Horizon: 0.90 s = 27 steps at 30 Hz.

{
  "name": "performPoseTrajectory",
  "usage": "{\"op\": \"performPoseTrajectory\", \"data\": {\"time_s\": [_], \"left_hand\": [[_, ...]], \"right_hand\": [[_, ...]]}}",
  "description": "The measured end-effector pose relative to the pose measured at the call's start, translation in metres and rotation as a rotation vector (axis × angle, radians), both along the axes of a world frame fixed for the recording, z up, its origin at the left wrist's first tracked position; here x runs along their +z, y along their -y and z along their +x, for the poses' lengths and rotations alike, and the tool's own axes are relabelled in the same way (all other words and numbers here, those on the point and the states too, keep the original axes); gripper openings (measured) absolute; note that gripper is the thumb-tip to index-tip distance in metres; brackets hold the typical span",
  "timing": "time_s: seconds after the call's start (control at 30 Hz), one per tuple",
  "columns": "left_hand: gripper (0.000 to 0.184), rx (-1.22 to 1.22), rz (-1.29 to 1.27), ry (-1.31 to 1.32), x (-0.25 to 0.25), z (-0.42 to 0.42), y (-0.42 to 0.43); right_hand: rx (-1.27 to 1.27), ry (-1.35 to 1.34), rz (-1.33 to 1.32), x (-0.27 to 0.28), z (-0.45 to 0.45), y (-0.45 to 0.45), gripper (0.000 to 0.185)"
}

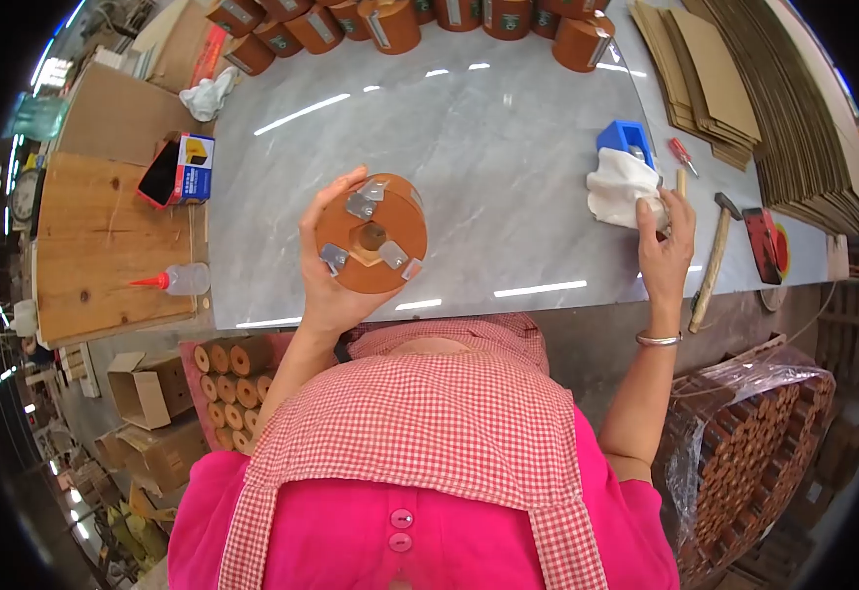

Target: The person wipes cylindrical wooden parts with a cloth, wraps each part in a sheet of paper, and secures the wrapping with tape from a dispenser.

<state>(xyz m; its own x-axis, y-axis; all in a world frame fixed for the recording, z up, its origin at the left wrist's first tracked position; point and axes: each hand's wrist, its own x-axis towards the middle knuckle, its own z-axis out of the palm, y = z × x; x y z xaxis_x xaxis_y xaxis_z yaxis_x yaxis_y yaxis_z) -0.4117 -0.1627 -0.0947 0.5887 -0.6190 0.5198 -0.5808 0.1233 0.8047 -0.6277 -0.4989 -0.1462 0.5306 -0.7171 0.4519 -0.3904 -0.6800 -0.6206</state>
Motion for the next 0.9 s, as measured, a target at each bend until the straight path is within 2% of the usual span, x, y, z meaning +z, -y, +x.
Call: {"op": "performPoseTrajectory", "data": {"time_s": [0.07,0.1,0.2,0.33,0.37,0.47,0.5,0.57,0.6,0.63,0.67,0.7,0.73,0.8,0.83,0.9], "left_hand": [[0.104,0.005,-0.010,0.020,0.001,0.001,-0.002],[0.104,0.008,-0.015,0.030,0.003,0.002,-0.002],[0.104,0.013,-0.025,0.045,0.006,0.002,-0.004],[0.104,0.012,-0.034,0.033,0.006,0.003,-0.005],[0.105,0.014,-0.036,0.031,0.006,0.003,-0.004],[0.106,0.031,-0.020,-0.034,0.008,0.002,-0.007],[0.105,0.029,-0.037,-0.075,0.007,0.002,-0.007],[0.103,0.023,-0.074,-0.156,0.003,0.001,-0.006],[0.103,0.006,-0.059,-0.301,0.005,0.000,-0.008],[0.102,-0.011,-0.045,-0.446,0.006,-0.001,-0.012],[0.102,-0.026,-0.031,-0.590,0.007,-0.001,-0.014],[0.088,-0.115,-0.181,-0.777,0.008,-0.001,-0.011],[0.083,-0.179,-0.267,-0.937,0.010,-0.002,-0.010],[0.079,-0.309,-0.435,-1.257,0.013,-0.004,-0.010],[0.089,-0.294,-0.407,-1.312,0.016,-0.004,-0.010],[0.094,-0.508,-0.593,-1.493,0.001,0.001,-0.013]], "right_hand": [[-0.009,-0.015,0.239,-0.007,-0.008,0.004,0.034],[-0.012,0.038,0.206,-0.009,-0.010,0.005,0.026],[-0.015,0.296,0.315,-0.020,-0.026,0.021,0.022],[-0.245,0.404,0.191,-0.003,-0.036,0.031,0.020],[-0.322,0.389,0.054,0.005,-0.039,0.031,0.019],[-0.464,0.474,-0.046,0.023,-0.043,0.036,0.020],[-0.495,0.452,-0.082,0.024,-0.043,0.037,0.022],[-0.398,0.219,-0.049,0.011,-0.050,0.052,0.024],[-0.349,0.102,-0.033,-0.002,-0.056,0.063,0.025],[-0.284,-0.033,0.089,-0.014,-0.056,0.070,0.028],[-0.283,-0.057,-0.030,-0.024,-0.062,0.076,0.028],[-0.279,-0.080,-0.147,-0.021,-0.056,0.067,0.028],[-0.273,-0.102,-0.260,-0.019,-0.049,0.057,0.028],[-0.351,-0.048,-0.314,-0.005,-0.037,0.039,0.031],[-0.375,-0.041,-0.329,0.006,-0.033,0.027,0.032],[-0.386,-0.028,-0.360,0.017,-0.029,0.015,0.034]]}}
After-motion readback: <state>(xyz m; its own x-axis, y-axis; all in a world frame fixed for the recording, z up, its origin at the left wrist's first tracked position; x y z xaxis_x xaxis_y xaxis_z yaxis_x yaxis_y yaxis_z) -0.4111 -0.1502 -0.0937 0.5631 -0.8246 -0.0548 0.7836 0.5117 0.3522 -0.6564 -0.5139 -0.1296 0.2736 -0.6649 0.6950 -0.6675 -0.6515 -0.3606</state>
